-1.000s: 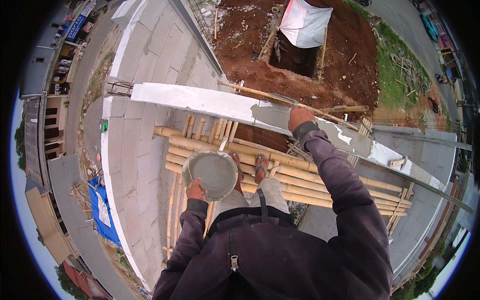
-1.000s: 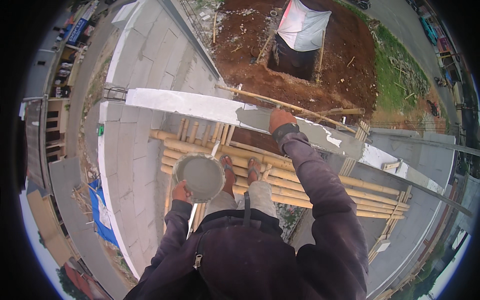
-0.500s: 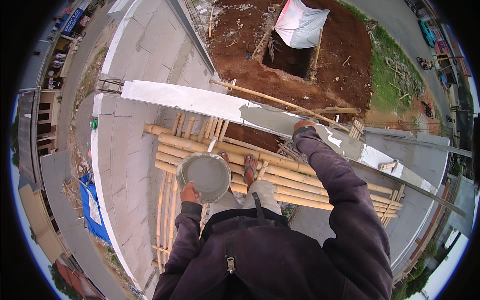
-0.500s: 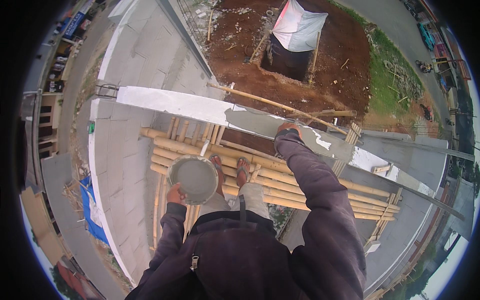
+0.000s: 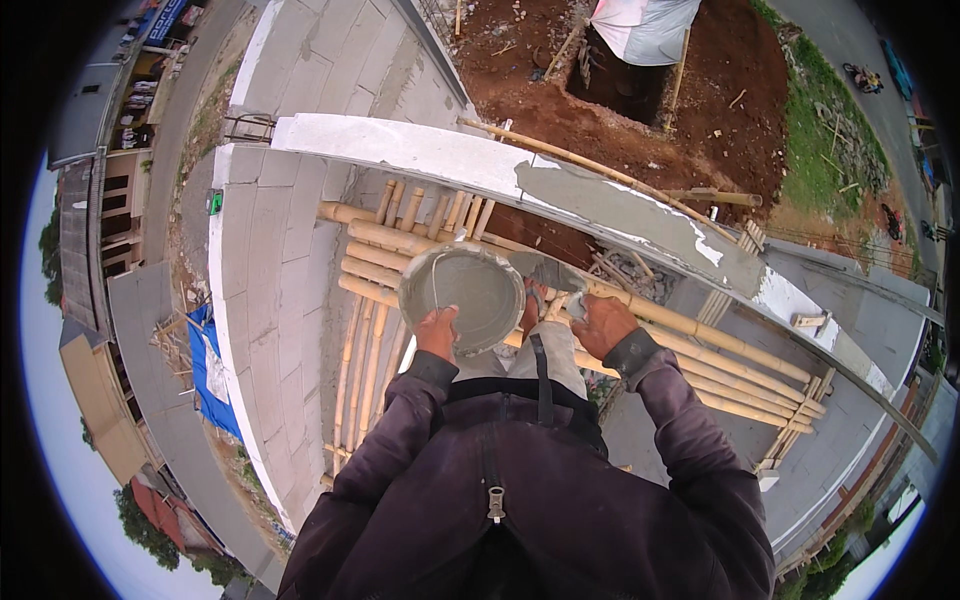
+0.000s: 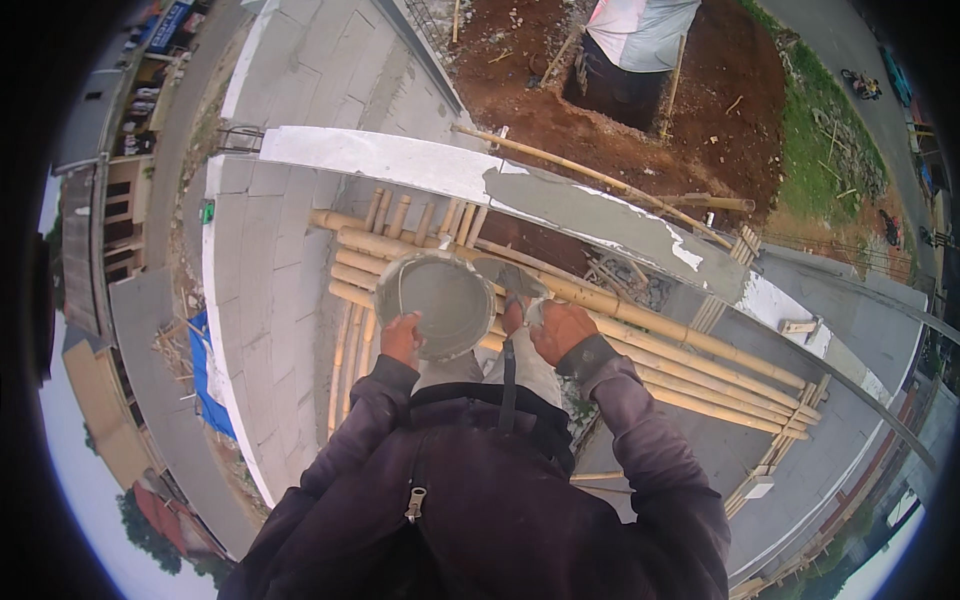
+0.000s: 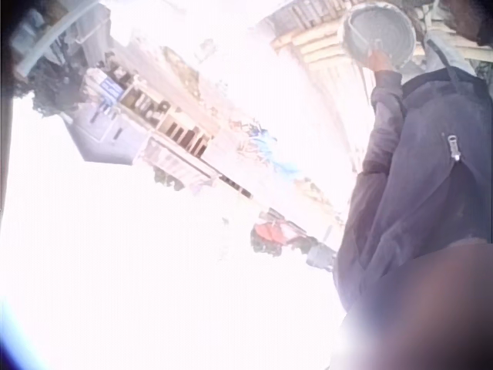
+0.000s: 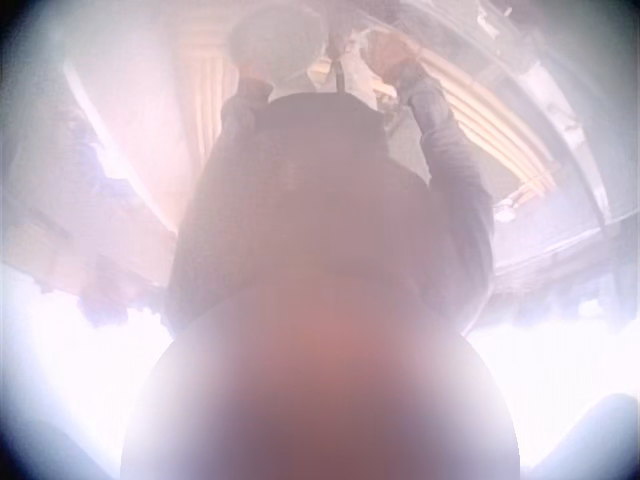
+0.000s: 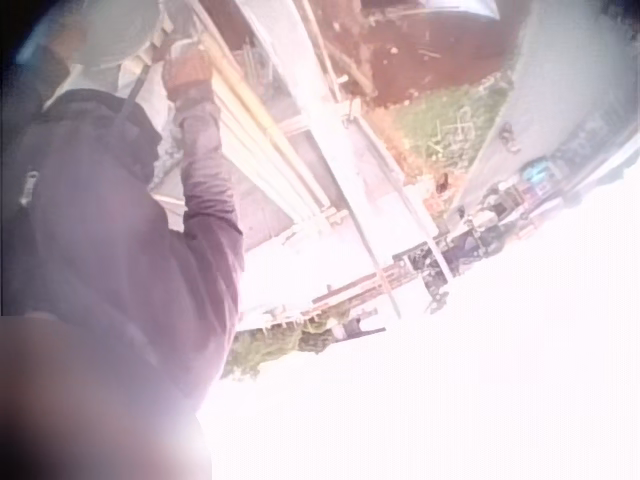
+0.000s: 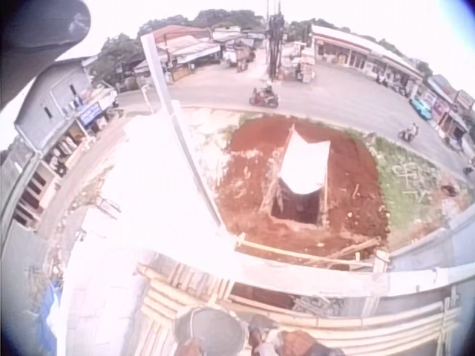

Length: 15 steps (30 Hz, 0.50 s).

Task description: The person scoops cement from a bucket and applies it to a concrete wall using a trowel. They smooth the surface repeatedly while standing on bamboo scaffolding.

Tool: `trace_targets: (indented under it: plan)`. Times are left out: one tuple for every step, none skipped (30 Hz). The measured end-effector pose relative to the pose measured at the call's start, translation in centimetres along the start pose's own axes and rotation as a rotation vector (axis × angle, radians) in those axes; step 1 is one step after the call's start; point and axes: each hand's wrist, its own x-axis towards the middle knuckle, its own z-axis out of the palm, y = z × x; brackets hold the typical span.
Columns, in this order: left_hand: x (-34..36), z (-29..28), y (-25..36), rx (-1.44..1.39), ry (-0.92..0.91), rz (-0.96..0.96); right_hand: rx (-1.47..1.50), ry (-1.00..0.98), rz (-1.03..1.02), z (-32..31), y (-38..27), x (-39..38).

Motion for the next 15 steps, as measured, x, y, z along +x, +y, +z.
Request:
trace_targets:
  plan:
    - [-0.9,0.9,0.7,-0.007,0.002,-0.012,-0.067,-0.124,0.004,2.9,-1.5,1.5]
    - [-1.8,1.8,1.5,0.000,-0.004,-0.015,-0.095,-0.162,0.030,5.7,-3.0,2.8]
    - [-2.7,2.5,2.2,0.018,-0.022,-0.010,-0.130,-0.138,0.085,8.1,-4.4,4.5]
    - [-3.6,3.0,2.8,0.049,-0.042,0.003,-0.177,-0.135,0.152,10.0,-5.2,5.9]
    - [-4.3,3.6,3.4,0.073,-0.069,0.026,-0.166,-0.127,0.143,11.1,-5.5,6.9]
    - [-4.7,4.2,3.8,0.082,-0.072,0.044,-0.170,-0.137,0.150,11.7,-5.6,7.7]
    - [-5.0,4.6,4.1,0.090,-0.082,0.068,-0.177,-0.168,0.182,11.8,-5.4,8.0]
    - [-5.0,4.9,4.4,0.108,-0.113,0.127,-0.113,-0.120,0.149,11.3,-4.8,7.8]
    - [-4.7,5.1,4.8,0.100,-0.126,0.118,-0.062,-0.098,0.142,10.0,-3.6,6.8]
    - [-4.6,5.2,4.8,0.096,-0.163,0.130,-0.016,-0.081,0.145,8.4,-2.1,5.2]
    - [-4.4,5.5,4.6,0.150,-0.173,0.120,0.041,-0.057,0.106,6.6,-0.7,3.8]
    - [-4.2,5.9,4.3,0.024,-0.187,0.079,0.103,-0.041,0.053,4.5,0.8,2.3]
    - [-3.8,6.2,4.1,-0.036,-0.166,0.023,0.133,-0.038,0.011,2.2,2.2,0.8]
    - [-3.3,6.5,3.9,-0.093,-0.140,-0.029,0.202,-0.049,0.072,-0.1,3.4,-0.5]
    - [-2.9,6.5,3.7,-0.112,-0.151,-0.067,0.292,-0.073,0.147,-2.0,4.4,-1.7]
